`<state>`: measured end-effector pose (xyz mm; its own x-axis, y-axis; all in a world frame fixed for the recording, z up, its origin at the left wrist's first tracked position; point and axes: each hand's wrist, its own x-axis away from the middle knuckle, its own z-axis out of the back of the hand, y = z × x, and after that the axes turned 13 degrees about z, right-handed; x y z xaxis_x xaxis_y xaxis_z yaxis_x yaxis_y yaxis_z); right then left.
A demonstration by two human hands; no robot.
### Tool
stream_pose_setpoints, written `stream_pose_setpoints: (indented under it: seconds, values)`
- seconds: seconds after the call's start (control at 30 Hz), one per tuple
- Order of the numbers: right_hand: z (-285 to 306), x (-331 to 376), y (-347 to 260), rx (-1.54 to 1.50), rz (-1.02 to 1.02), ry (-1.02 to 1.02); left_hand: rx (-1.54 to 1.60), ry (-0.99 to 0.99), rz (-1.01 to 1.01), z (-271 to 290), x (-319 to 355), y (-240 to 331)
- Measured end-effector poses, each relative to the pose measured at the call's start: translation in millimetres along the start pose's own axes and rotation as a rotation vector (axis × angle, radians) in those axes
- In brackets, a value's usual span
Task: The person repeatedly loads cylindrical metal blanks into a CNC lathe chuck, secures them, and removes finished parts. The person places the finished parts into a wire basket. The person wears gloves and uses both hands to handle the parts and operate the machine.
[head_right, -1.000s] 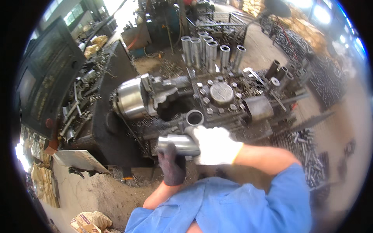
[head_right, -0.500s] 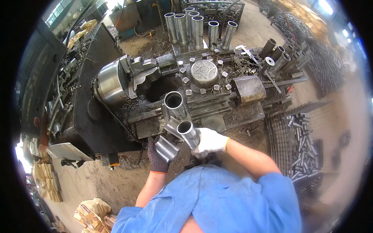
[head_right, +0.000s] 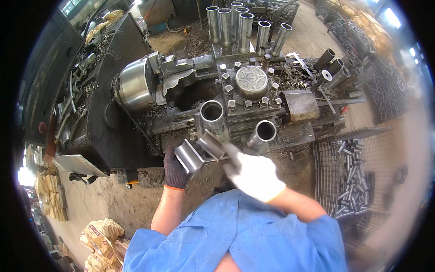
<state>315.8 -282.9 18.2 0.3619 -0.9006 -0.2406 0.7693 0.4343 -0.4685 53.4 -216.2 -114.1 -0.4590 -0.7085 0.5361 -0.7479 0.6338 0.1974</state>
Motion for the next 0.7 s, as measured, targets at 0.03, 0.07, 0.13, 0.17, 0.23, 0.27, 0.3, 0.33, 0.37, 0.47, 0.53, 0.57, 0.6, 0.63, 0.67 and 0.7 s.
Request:
stream_pose_setpoints:
  seconds: [0.03, 0.07, 0.13, 0.17, 0.23, 0.27, 0.3, 0.33, 0.37, 0.47, 0.53, 0.57, 0.6, 0.63, 0.67, 0.7]
  values:
    - [-9.4, -27.7, -9.5, 0.039, -0.028, 0.057, -0.051, 0.051, -0.031, -0.5, -1.2, 2.2]
    - [-17.0, -50.3, -14.2, 0.041, 0.009, 0.115, -0.115, 0.054, -0.053, -0.8, -2.7, 4.7]
    - [-32.6, -103.4, -6.2, 0.166, -0.034, 0.112, -0.092, 0.076, 0.032, -2.0, -5.9, 10.7]
    - [-35.0, -97.8, -11.0, 0.167, 0.020, 0.167, -0.111, 0.111, 0.042, -2.8, -7.1, 14.5]
    - [-41.5, -88.1, -7.4, 0.151, 0.328, -0.075, -0.160, 0.168, 0.080, -4.0, -8.9, 21.4]
    - [-46.6, -72.1, -7.5, 0.112, 0.474, -0.241, -0.053, 0.052, 0.121, -5.1, -10.5, 22.7]
    - [-51.5, -52.6, -11.1, 0.065, 0.525, -0.396, -0.153, 0.064, 0.062, -4.4, -8.3, 26.7]
    - [-61.2, -36.7, -13.0, -0.011, 0.470, -0.490, -0.255, 0.036, 0.032, -4.9, -8.4, 27.3]
    - [-73.9, -32.1, -7.9, -0.128, 0.431, -0.432, -0.325, 0.056, 0.050, -3.1, -5.3, 30.2]
    - [-119.2, -34.1, 5.9, 0.121, -0.015, -0.256, -0.353, 0.033, 0.021, 3.1, 1.2, 33.1]
    - [-133.5, -51.2, 24.4, 0.215, -0.107, -0.272, -0.310, 0.010, 0.004, 7.2, 3.8, 36.4]
    - [-131.5, -59.0, 32.8, 0.101, -0.128, -0.235, -0.305, -0.051, -0.006, 7.8, 3.4, 38.1]
    - [-124.0, -67.9, 40.4, -0.006, -0.180, -0.281, -0.258, 0.026, -0.021, 7.2, 2.0, 40.7]
    - [-113.0, -74.6, 43.9, -0.226, -0.212, -0.209, -0.221, 0.028, -0.004, 4.4, -0.4, 41.7]
    - [-97.1, -82.2, 46.8, -0.441, -0.249, -0.160, -0.190, 0.078, 0.019, -0.9, -3.9, 42.2]
    - [-77.9, -85.2, 43.2, -0.736, -0.265, -0.117, -0.146, 0.103, -0.038, -8.2, -6.8, 42.5]
